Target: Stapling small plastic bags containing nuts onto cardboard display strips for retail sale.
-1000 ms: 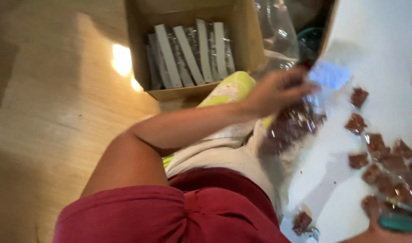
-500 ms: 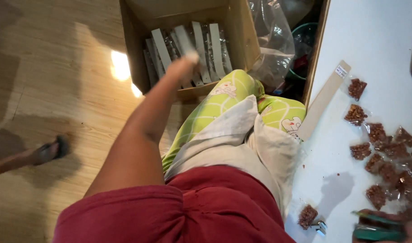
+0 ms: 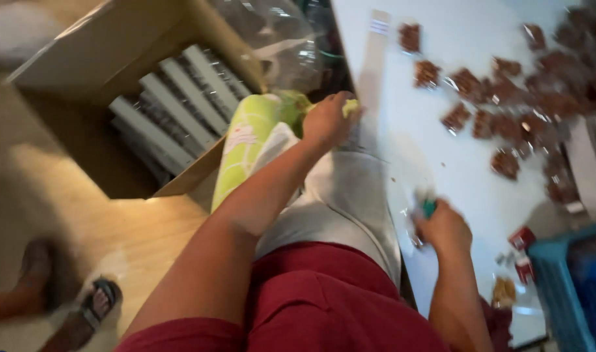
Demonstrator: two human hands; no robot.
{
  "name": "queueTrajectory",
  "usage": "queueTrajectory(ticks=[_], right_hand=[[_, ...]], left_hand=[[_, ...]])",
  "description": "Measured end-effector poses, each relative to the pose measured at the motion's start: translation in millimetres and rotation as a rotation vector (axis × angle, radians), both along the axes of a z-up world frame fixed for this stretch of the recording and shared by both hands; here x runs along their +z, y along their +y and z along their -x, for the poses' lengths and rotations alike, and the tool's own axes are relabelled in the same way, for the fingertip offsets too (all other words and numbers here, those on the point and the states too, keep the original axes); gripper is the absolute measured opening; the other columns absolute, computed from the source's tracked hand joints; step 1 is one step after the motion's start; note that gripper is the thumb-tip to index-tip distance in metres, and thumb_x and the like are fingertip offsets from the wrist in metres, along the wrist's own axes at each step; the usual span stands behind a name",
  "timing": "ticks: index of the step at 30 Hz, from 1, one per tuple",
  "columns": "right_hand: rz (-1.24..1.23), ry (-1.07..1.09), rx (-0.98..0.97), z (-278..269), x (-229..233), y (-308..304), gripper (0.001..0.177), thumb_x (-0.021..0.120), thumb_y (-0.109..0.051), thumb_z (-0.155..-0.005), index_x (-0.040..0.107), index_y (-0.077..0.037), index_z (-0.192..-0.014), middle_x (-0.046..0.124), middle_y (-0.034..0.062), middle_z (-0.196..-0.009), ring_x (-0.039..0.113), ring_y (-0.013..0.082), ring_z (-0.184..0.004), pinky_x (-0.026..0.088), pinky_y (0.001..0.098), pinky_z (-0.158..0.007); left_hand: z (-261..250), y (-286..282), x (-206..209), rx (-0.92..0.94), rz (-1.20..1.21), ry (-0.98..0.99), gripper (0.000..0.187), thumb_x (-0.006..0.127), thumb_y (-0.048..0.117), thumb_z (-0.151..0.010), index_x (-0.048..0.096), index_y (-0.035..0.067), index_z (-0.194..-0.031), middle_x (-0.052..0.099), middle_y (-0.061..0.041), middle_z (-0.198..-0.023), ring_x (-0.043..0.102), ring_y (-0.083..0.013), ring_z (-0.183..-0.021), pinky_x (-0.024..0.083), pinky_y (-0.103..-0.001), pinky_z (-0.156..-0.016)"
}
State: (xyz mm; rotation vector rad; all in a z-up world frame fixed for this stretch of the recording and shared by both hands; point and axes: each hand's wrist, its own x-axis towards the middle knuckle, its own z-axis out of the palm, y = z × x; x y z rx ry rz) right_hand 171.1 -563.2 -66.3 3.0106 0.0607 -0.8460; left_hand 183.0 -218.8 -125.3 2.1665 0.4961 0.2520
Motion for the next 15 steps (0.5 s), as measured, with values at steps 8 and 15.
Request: queueTrajectory(ticks=[8, 15], right_hand=[[-0.471, -0.459, -0.317, -37, 0, -51, 0.037, 0.093, -0.039, -0.081, 0.066, -0.017, -0.096, 0.07, 0.0007, -0.084, 0.07, 0.0236, -0.086, 0.053, 0.0346, -0.074], [-0.363, -0.138, -0.301, -53, -5, -62, 0.036, 0.086, -0.029, -0.076, 0.075, -0.013, -0.106, 0.077, 0.0079, -0.099, 0.074, 0.0301, -0.086, 0.056, 0.0431, -0.077]], left_hand=[[-43, -22, -49, -0.032, -0.284, 0.217, 0.032, 0.079, 0.032, -0.08, 0.064, 0.012, -0.1, 0.059, -0.007, -0.102, 0.066, -0.0353, -0.099, 0.063, -0.056, -0.076], [-5, -9, -11, 0.13, 0.881, -0.09, 0.022, 0.048, 0.022, -0.104, 0.051, 0.015, -0.125, 0.073, -0.017, -0.086, 0.071, -0.0239, -0.058, 0.065, -0.034, -0.046]])
